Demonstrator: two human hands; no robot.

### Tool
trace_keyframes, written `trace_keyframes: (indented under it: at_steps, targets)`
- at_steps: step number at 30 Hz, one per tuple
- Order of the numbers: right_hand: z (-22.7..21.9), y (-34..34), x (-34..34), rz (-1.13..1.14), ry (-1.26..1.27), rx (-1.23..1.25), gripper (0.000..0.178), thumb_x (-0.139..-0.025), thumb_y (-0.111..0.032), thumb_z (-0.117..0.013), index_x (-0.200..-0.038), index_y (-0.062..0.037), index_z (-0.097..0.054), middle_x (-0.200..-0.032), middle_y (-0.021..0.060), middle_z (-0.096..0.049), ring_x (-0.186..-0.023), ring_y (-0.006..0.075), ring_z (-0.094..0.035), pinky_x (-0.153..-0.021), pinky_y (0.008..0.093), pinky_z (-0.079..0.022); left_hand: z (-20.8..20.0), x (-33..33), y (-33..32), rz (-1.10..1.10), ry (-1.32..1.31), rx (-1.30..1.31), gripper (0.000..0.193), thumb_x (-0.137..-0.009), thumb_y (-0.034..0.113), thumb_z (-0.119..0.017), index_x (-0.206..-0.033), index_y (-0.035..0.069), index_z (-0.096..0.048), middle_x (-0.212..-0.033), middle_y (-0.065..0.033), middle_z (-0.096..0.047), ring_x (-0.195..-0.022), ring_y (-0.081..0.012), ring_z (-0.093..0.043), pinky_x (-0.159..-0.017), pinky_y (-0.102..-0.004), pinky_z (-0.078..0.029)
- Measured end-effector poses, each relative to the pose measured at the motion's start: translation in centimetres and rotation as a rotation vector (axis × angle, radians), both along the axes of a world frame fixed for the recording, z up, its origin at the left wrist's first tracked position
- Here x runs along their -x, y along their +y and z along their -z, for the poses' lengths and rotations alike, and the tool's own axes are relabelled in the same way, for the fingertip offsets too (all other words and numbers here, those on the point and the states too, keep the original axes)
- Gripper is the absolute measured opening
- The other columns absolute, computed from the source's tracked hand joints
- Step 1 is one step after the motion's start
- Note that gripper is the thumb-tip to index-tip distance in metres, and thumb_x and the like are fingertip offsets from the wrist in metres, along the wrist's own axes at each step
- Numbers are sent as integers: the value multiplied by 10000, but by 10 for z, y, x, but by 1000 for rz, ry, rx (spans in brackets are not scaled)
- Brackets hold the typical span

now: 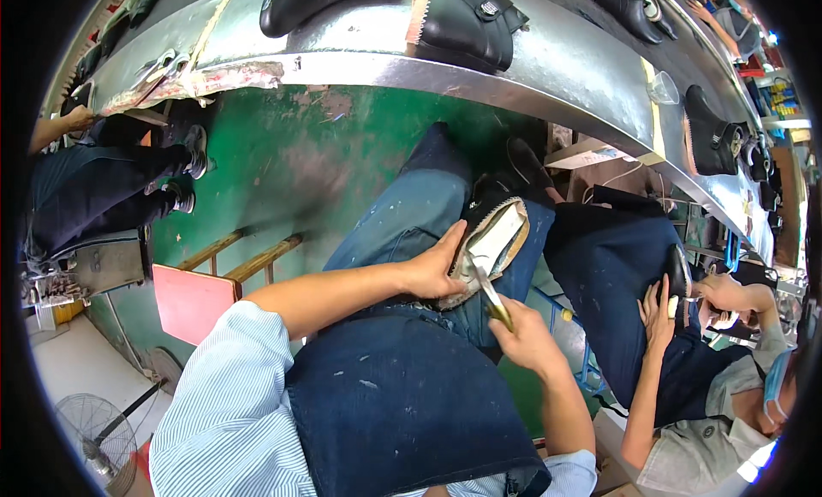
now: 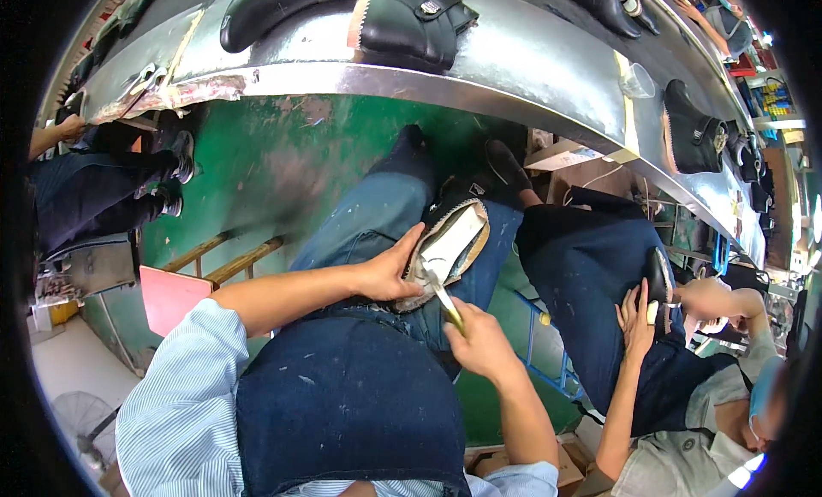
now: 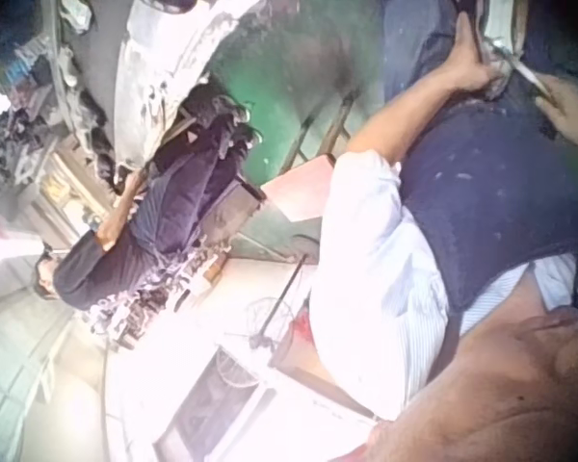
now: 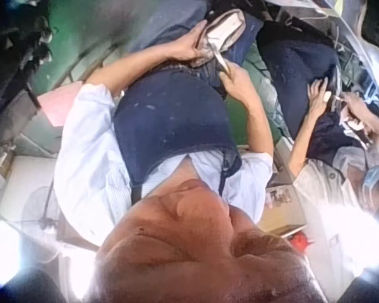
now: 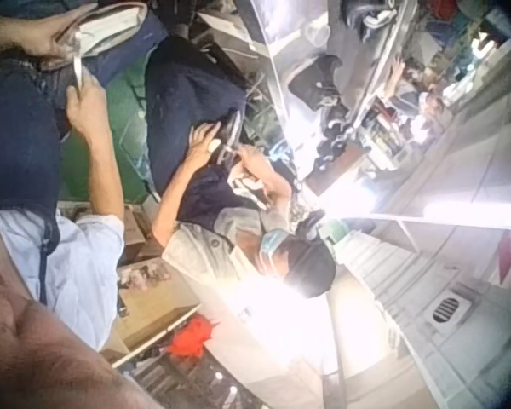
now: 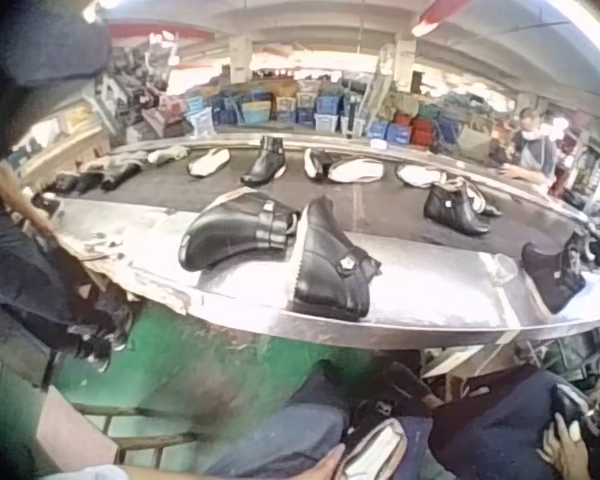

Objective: Using lasting pliers to pull and hammer the shoe upper onto the last at a production line.

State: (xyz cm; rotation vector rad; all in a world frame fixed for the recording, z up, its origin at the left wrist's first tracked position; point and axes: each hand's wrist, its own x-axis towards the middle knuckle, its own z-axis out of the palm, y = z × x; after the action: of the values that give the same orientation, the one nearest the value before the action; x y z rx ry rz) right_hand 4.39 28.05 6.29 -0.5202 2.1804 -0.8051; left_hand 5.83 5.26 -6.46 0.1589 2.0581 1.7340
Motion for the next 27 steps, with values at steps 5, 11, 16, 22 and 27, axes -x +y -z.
trace_keyframes:
  at_steps: [5,11,16,22,27]
  targets:
    - [-17,12,16,-2,-16,-110,533,-873,-103,-619,-1328,132,-471,-1303,336,-541,-1224,439,-538,-1061,418,-419,-14,1,1,10,36,119,1151,-766,206,-793,-1500,-115,35,-1573,-335,-71,-1495,-395,-97,-1220,-366,-133]
    - [-28,9,32,-105,112,-204,452,-859,-138,-625,-1265,46,-549,-1045,308,-643,-1006,449,-624,-880,449,-492,-36,0,8,88,82,198,1111,-806,202,-751,-1480,-141,62,-1570,-355,11,-1495,-413,-61,-1221,-370,-140]
    - [-53,-13,58,-244,-150,-405,319,-903,-206,-590,-1083,57,-585,-970,315,-645,-987,472,-613,-865,519,-474,-44,-2,3,126,54,200,1091,-823,190,-734,-1479,-138,74,-1572,-350,51,-1492,-419,-67,-1219,-375,-152]
    - [-24,-3,37,-192,173,-269,252,-878,-154,-646,-1061,15,-607,-881,269,-657,-839,453,-634,-739,504,-501,-33,-10,-5,47,66,56,1048,-847,210,-714,-1516,-84,38,-1587,-317,-32,-1492,-363,-137,-1205,-367,-190]
    - [16,4,17,-93,399,-71,248,-831,-80,-681,-1053,8,-618,-847,246,-655,-777,419,-646,-673,484,-513,-33,8,19,-486,-615,-813,665,-1055,404,-386,-1568,47,-160,-1490,-172,-424,-1354,-222,-410,-1125,-311,-309]
